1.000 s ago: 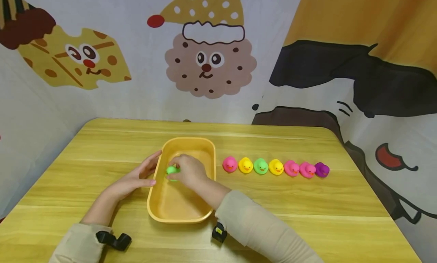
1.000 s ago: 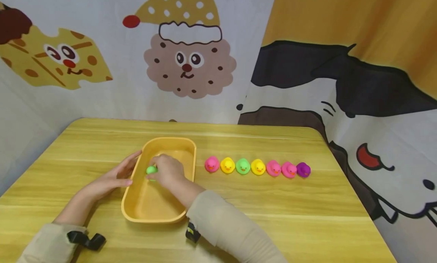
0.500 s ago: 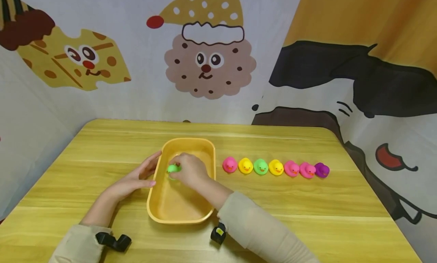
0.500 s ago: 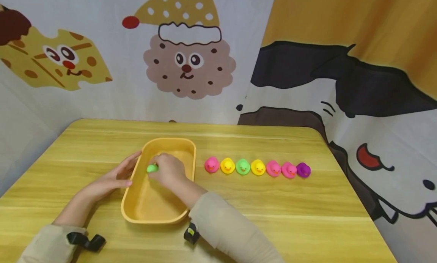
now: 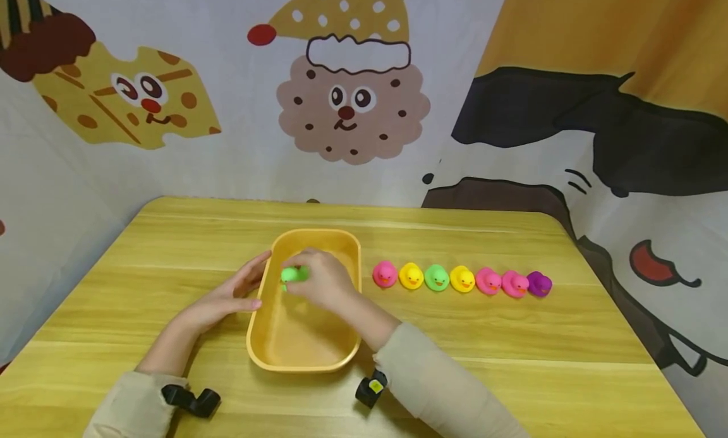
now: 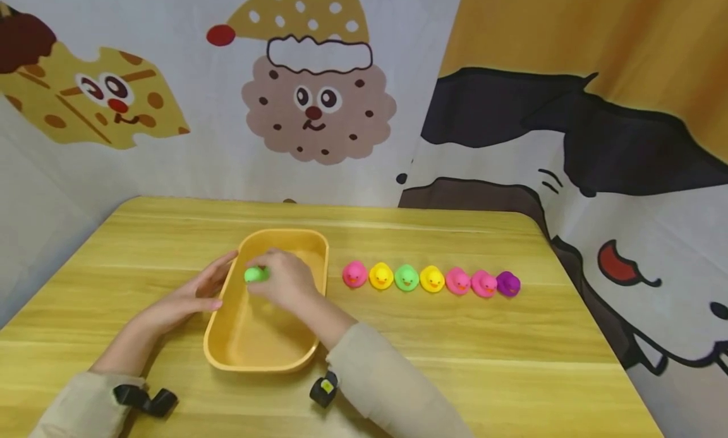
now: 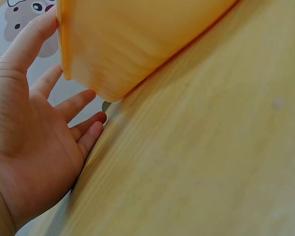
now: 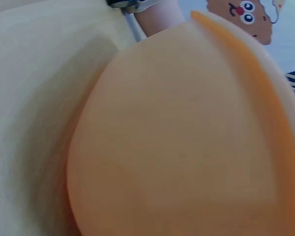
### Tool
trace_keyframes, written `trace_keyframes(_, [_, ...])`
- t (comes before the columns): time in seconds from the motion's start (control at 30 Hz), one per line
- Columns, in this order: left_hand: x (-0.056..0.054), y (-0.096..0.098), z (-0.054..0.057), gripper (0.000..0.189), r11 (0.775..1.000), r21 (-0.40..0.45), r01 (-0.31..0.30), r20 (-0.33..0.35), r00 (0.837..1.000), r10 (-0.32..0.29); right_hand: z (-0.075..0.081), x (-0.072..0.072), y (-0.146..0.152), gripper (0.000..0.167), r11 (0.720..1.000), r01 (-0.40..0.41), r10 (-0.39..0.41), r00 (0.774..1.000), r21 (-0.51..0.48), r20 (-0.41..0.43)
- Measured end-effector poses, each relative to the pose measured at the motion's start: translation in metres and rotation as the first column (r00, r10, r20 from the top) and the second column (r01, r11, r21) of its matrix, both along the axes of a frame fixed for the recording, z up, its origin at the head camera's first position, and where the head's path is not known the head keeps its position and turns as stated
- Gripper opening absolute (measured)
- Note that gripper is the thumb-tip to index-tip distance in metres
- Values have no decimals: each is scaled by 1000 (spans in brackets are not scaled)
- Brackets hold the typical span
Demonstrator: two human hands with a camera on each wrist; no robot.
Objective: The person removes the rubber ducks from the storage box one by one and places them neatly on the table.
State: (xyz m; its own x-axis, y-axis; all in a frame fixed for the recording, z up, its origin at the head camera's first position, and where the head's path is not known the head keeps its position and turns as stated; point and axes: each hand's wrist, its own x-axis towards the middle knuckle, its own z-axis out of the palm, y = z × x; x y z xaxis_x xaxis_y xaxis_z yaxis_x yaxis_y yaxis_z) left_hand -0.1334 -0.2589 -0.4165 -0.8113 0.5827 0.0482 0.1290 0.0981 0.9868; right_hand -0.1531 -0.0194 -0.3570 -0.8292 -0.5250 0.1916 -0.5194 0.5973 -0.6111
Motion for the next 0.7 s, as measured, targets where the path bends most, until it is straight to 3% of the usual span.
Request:
trace_keyframes(0.27, [-1,0,0,82,1000,-7,-1,4,1000,1,8,2,13,35,991,-68,69,998,-115,8])
trace_keyframes(0.47, [-1,0,-1,82,1000,-3,-5,8,1000,5,13,4,26,36,965,-132,140,990,-228,18])
trace_keyframes(0.7, [-1,0,0,83,1000,-11,-4,-6,1000,4,17,7,45,35,942,-169,177,984,-289,3])
